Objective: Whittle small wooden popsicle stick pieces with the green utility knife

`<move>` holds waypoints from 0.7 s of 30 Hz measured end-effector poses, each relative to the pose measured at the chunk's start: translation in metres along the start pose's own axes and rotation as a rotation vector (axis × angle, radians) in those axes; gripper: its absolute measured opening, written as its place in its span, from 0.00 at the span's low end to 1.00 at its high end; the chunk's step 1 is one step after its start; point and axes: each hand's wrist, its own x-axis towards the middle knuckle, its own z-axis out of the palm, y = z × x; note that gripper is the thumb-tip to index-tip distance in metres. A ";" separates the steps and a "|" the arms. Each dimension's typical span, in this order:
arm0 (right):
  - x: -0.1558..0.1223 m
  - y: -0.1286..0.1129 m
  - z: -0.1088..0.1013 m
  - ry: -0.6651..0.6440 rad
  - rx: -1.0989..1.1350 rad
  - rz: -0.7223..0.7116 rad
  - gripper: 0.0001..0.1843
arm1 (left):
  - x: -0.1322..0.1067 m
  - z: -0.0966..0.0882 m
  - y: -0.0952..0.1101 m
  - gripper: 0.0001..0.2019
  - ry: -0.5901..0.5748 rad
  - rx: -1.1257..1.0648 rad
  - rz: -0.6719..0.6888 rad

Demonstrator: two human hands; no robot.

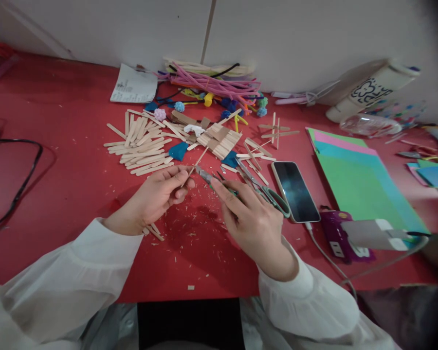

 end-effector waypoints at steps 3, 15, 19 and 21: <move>0.000 -0.001 -0.002 0.006 -0.086 -0.017 0.23 | -0.001 -0.001 -0.001 0.05 -0.026 0.014 -0.007; 0.002 0.001 0.000 -0.012 0.057 0.003 0.24 | -0.001 -0.003 0.010 0.13 -0.096 -0.249 -0.233; 0.003 0.002 0.001 -0.044 0.218 0.005 0.21 | 0.001 -0.004 0.008 0.14 -0.073 -0.262 -0.235; 0.003 0.002 0.001 -0.049 0.184 -0.007 0.21 | 0.001 -0.004 0.007 0.14 -0.063 -0.263 -0.235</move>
